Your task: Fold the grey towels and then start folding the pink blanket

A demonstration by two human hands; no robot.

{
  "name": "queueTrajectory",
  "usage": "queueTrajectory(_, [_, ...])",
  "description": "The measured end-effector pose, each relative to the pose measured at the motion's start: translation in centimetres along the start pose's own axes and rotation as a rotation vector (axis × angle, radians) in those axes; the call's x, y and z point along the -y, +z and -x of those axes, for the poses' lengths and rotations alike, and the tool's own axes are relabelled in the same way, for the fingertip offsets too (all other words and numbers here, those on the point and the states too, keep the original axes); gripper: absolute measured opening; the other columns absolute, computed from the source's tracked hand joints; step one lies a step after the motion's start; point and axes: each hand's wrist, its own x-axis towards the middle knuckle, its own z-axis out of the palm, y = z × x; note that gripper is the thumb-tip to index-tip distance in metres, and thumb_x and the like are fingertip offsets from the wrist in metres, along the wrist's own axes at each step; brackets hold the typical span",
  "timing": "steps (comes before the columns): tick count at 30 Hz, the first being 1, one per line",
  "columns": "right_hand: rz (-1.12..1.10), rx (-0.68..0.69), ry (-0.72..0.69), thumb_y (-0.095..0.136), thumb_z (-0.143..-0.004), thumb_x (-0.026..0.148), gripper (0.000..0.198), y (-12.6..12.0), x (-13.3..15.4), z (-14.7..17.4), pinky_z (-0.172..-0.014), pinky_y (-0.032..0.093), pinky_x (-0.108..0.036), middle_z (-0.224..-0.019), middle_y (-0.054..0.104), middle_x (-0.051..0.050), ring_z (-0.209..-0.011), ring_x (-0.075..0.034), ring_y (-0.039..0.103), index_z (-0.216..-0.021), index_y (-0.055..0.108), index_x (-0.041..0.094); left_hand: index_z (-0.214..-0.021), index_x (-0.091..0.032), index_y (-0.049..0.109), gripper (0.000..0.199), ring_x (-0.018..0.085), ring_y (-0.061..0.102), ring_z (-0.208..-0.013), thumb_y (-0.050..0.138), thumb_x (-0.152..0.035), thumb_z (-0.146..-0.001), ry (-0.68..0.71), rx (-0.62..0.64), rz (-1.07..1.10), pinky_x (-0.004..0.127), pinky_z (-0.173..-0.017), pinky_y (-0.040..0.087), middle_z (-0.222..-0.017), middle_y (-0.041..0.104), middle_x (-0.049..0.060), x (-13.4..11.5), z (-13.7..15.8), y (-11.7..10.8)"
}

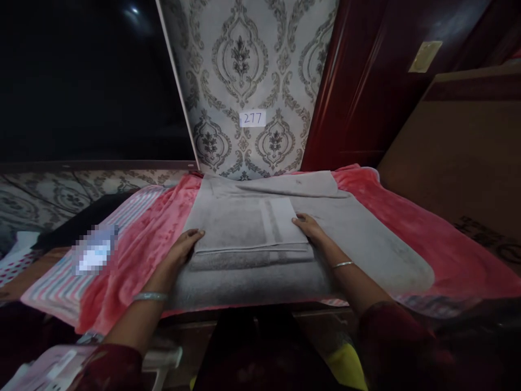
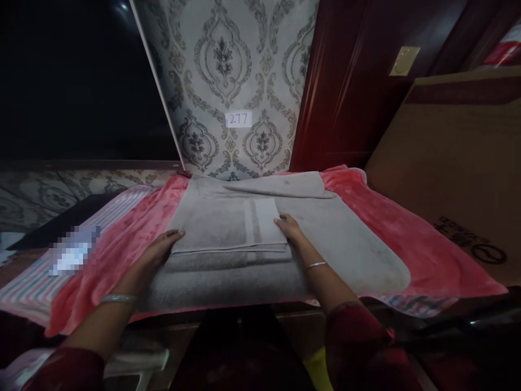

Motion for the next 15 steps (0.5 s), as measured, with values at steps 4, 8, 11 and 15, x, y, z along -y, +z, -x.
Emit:
queueTrajectory(4, [0.073, 0.015, -0.038, 0.075, -0.075, 0.036, 0.062, -0.1, -1.7, 1.5, -0.101, 0.051, -0.045, -0.12, 0.073, -0.012, -0.11, -0.029, 0.067, -0.132, 0.064, 0.016, -0.104, -0.017, 0.065, 0.052, 0.028, 0.067, -0.107, 0.085, -0.038, -0.061, -0.002, -0.073, -0.017, 0.041, -0.1, 0.051, -0.106, 0.071, 0.01, 1.4, 0.0, -0.1])
queueTrajectory(8, [0.12, -0.007, -0.222, 0.065, -0.084, 0.038, 0.065, -0.9, -3.2, 3.7, -0.102, 0.051, -0.046, -0.13, 0.068, -0.011, -0.113, -0.027, 0.066, -0.145, 0.055, 0.02, -0.127, -0.02, 0.058, 0.071, 0.03, 0.065, -0.112, 0.08, -0.046, -0.064, 0.081, -0.041, -0.07, 0.044, -0.1, 0.05, -0.114, 0.067, 0.01, 1.9, 0.9, -0.5])
queueTrajectory(11, [0.168, -0.052, -0.446, 0.064, -0.086, 0.044, 0.056, -1.5, -4.7, 5.9, -0.108, 0.047, -0.049, -0.139, 0.063, -0.012, -0.125, -0.028, 0.06, -0.139, 0.062, 0.023, -0.137, -0.023, 0.053, 0.081, 0.032, 0.06, -0.125, 0.078, -0.052, -0.065, 0.208, 0.011, -0.15, 0.046, -0.106, 0.048, -0.129, 0.062, 0.013, 2.3, 2.4, -1.2])
queueTrajectory(15, [0.29, -0.043, -0.655, 0.06, -0.091, 0.041, 0.041, -2.1, -5.2, 7.9, -0.111, 0.045, -0.049, -0.138, 0.063, -0.012, -0.129, -0.028, 0.057, -0.126, 0.071, 0.024, -0.131, -0.029, 0.061, 0.07, 0.032, 0.046, -0.143, 0.075, -0.059, -0.07, 0.395, 0.186, -0.314, 0.046, -0.118, 0.039, -0.15, 0.053, 0.009, 2.4, 4.3, -2.3])
